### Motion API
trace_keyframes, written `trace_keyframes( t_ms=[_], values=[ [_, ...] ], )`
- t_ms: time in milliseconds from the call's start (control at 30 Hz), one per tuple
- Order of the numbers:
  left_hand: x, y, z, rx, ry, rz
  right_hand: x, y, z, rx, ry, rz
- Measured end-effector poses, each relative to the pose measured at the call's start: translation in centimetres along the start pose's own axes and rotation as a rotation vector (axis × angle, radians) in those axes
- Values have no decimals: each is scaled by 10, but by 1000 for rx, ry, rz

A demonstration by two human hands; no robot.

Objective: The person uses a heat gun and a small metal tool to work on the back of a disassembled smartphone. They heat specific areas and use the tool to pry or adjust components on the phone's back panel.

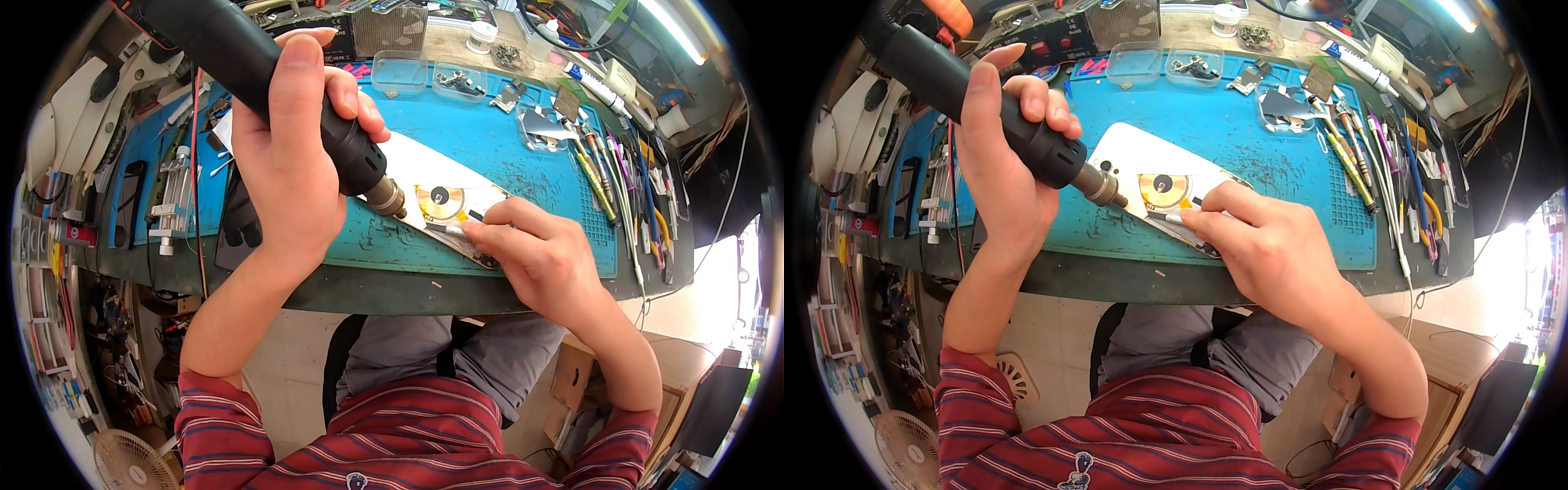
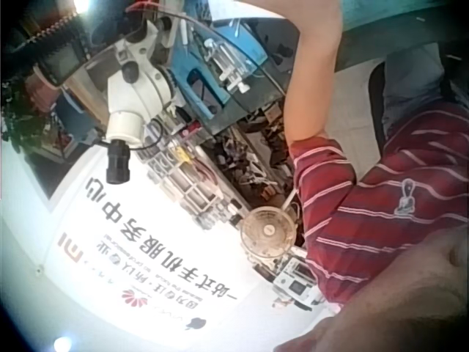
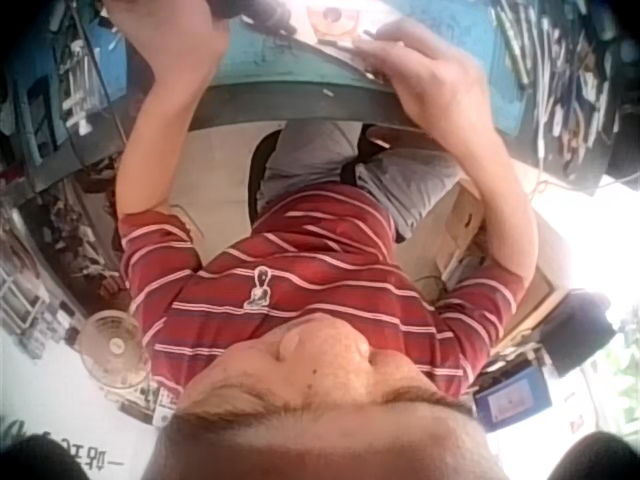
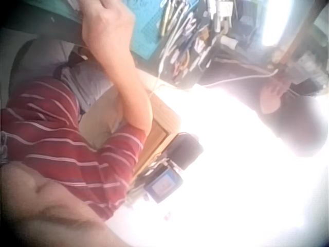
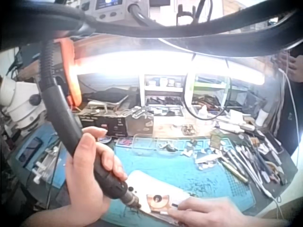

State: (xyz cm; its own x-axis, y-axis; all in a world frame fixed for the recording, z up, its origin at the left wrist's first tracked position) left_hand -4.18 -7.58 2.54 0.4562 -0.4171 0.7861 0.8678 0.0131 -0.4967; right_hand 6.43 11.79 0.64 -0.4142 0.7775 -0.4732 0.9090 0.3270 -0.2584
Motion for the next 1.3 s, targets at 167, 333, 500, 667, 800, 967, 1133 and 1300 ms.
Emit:
trace_keyframes(
  t_ms=[167, 333, 500, 667, 800, 967, 1133, 1300],
  values=[
    [0, 1, 0, -1, -5, 3, -3, 0, 1, 3, 18, -30],
    [2, 3, -1, 20, 6, 2, -6, 3, 3, 6, 98, -44],
    [6, 2, -7, 20, 4, 75, -6, 3, 4, 39, 105, -87],
    [5, -1, -12, 34, -2, 67, -7, 1, 4, 24, 50, -67],
    [4, -1, -12, 37, -7, 65, -7, 3, 5, 13, 49, -58],
    [4, -1, -12, 32, -7, 72, -7, 3, 5, 30, 66, -90],
    [1, -4, -13, 60, 121, 118, -8, 5, 8, 53, 66, -83],
    [1, -4, -15, 73, 106, 114, -7, 4, 8, 25, 44, -79]
  ],
)
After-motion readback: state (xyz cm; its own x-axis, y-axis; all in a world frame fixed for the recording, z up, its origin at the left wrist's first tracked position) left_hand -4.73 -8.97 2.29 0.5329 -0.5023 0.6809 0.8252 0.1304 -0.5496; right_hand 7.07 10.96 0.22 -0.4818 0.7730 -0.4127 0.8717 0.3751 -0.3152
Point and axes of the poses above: each hand's wrist, its own y-axis away from the middle knuckle, its own z-axis out of the palm, x = y × z, the point moved 6 cm from there along -y, towards the middle knuckle, and after that the axes turned 8 degrees about z, right-handed, at the moved point
